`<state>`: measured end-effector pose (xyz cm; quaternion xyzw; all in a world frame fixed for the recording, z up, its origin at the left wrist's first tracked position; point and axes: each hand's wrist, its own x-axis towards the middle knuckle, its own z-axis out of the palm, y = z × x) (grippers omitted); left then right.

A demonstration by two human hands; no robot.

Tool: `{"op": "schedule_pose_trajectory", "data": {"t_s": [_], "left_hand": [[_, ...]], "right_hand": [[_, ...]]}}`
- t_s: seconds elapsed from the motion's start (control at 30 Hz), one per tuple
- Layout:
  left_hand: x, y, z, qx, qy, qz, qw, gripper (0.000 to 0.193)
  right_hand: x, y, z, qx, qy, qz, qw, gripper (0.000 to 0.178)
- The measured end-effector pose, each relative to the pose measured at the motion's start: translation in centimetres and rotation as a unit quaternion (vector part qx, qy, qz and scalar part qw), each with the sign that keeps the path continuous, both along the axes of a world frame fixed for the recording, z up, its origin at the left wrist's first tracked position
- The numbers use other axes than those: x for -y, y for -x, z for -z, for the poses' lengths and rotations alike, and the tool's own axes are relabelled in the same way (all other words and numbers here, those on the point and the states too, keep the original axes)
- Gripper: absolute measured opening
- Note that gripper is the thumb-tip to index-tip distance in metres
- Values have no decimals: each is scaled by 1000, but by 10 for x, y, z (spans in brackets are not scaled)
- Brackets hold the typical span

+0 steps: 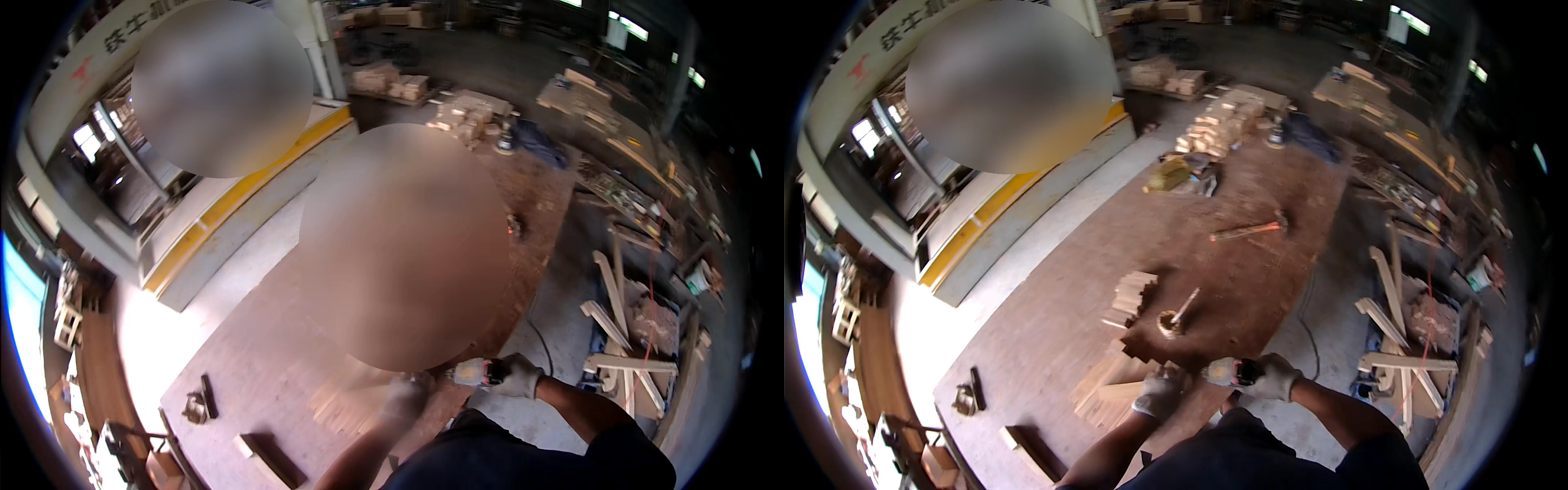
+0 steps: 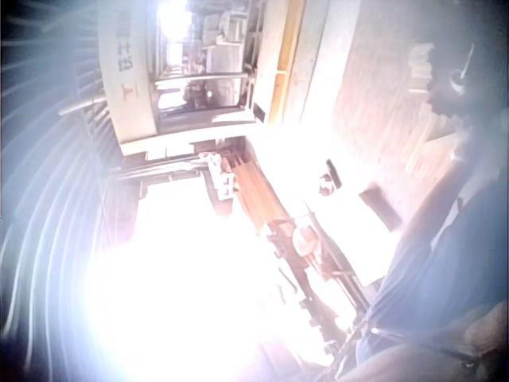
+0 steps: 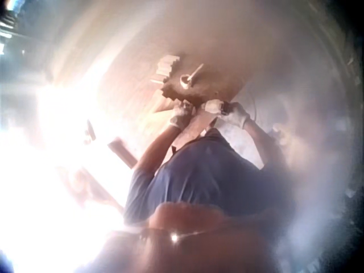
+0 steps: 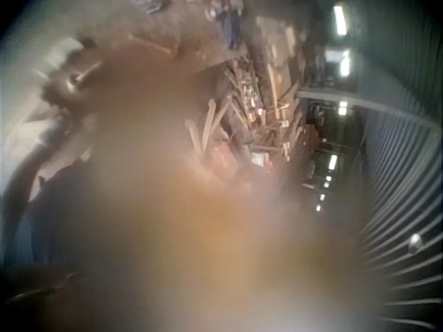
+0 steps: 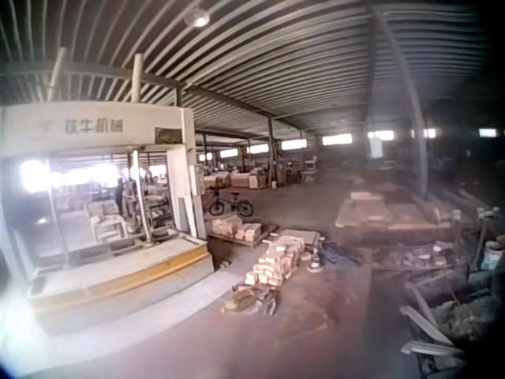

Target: The person assembles small wooden pieces by applying glue to the edges and joining them with a nail gun. They repeatedly pick up pieces, apply adhesive, align the parts, and fasten them together on a workbench in a workshop.

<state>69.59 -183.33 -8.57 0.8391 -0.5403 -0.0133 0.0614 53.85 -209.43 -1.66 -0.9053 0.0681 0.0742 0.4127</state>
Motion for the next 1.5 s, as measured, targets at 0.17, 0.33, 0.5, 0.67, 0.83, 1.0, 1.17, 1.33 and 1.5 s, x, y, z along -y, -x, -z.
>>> {"op": "schedule_pose_trajectory", "data": {"t_s": [0.17,0.33,0.5,0.67,0.83,1.0,1.17,1.33,1.5], "left_hand": [[0,-6,-40,-65,-18,-26,997,44],[-2,-7,1,-15,-14,-3,1000,50],[1,-8,-6,-7,-73,-24,997,47],[3,4,31,-29,108,-84,990,39],[29,20,32,-211,238,-222,922,24],[40,29,-3,-202,81,-236,947,24],[39,28,1,-167,33,-208,963,27],[39,31,-1,-135,4,-172,976,34],[40,25,1,-220,4,-153,963,36]], "right_hand": [[-14,-21,-67,-70,101,1,992,34],[-5,-23,-69,-32,85,23,996,39],[2,-50,-64,-81,113,-9,990,31],[-12,-93,-94,-67,-35,-62,995,27],[-36,-130,-135,-101,116,-163,975,44],[-53,-163,-129,-136,203,-208,947,42],[-87,-195,-136,-126,95,-204,966,38],[-101,-222,-118,-171,157,-272,934,36],[-121,-240,-121,-217,176,-308,909,32]]}}
